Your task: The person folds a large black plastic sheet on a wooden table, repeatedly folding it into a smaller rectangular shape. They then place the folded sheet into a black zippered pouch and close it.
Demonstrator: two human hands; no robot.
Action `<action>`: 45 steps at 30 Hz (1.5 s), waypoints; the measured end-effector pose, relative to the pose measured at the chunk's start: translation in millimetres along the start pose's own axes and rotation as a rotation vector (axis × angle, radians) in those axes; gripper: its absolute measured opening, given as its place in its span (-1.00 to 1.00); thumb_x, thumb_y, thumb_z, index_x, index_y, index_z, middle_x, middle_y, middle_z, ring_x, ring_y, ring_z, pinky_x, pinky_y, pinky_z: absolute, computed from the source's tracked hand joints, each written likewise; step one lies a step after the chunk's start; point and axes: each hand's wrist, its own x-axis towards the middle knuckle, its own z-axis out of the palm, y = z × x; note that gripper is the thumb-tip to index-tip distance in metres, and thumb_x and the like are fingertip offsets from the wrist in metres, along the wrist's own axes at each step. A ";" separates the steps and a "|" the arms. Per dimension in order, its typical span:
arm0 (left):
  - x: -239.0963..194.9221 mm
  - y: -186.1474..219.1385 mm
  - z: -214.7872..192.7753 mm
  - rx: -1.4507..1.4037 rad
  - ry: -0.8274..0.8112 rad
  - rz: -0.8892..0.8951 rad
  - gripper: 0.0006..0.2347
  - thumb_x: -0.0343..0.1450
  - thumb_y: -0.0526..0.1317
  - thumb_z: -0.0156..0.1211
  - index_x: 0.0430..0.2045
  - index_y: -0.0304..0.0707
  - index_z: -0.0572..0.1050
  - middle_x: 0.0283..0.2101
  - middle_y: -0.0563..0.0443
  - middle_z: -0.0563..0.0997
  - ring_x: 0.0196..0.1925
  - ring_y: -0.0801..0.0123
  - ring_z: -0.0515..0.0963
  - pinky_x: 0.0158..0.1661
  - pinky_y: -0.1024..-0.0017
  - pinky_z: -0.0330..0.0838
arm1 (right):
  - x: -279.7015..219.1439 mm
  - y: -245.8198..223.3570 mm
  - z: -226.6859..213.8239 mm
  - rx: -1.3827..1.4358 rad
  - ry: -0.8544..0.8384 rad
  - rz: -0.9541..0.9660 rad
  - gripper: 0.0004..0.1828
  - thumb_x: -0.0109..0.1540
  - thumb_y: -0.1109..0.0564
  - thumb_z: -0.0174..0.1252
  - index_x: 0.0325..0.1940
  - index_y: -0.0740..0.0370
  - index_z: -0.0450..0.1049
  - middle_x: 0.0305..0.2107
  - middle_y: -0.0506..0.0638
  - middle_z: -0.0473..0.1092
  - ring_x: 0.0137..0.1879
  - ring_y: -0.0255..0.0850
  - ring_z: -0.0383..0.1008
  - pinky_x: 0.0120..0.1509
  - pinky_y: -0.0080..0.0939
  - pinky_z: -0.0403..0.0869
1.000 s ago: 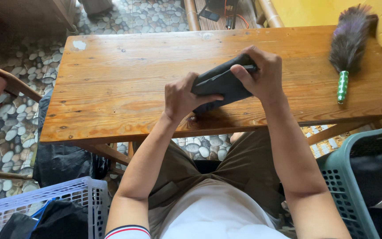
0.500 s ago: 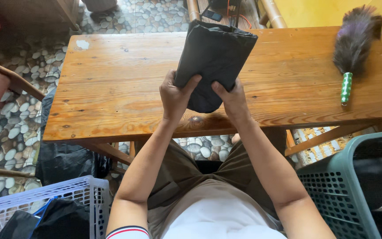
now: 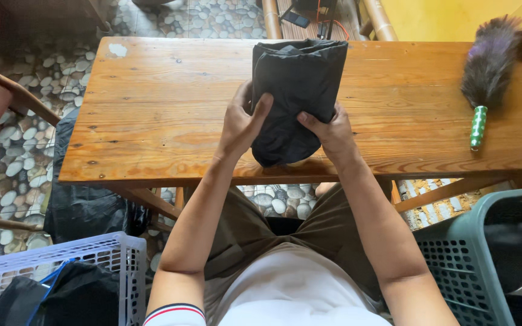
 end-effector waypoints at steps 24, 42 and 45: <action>31.7 -66.4 16.2 -0.288 0.336 -0.477 -0.63 0.41 0.04 0.25 -0.23 -0.32 0.38 -0.32 -0.09 0.53 -0.37 0.23 0.65 -0.50 0.25 0.68 | 38.7 -55.3 24.5 -1.266 -0.344 0.037 -0.16 0.31 -0.45 -0.24 0.58 -0.02 0.04 0.45 0.26 -0.01 0.57 0.21 -0.10 0.56 0.28 -0.07; 29.2 -36.8 -16.2 0.384 0.064 -0.463 -0.68 0.46 0.08 0.05 -0.27 -0.21 0.47 -0.37 -0.03 0.64 -0.41 0.28 0.65 -0.37 0.39 0.55 | 34.6 32.8 22.5 -1.562 -0.257 -0.377 -0.21 0.42 -0.45 -0.39 0.64 -0.07 0.00 0.48 0.26 0.07 0.54 0.30 0.05 0.47 0.34 0.01; 35.1 -11.5 -18.0 0.827 -0.045 -0.320 -0.65 0.49 -0.01 0.01 0.04 -0.22 0.28 -0.21 -0.08 0.57 -0.37 0.20 0.63 -0.31 0.28 0.54 | 32.9 27.7 27.2 -1.566 -0.277 -0.355 -0.21 0.42 -0.44 -0.40 0.63 -0.05 0.00 0.48 0.27 0.07 0.54 0.31 0.03 0.46 0.35 0.02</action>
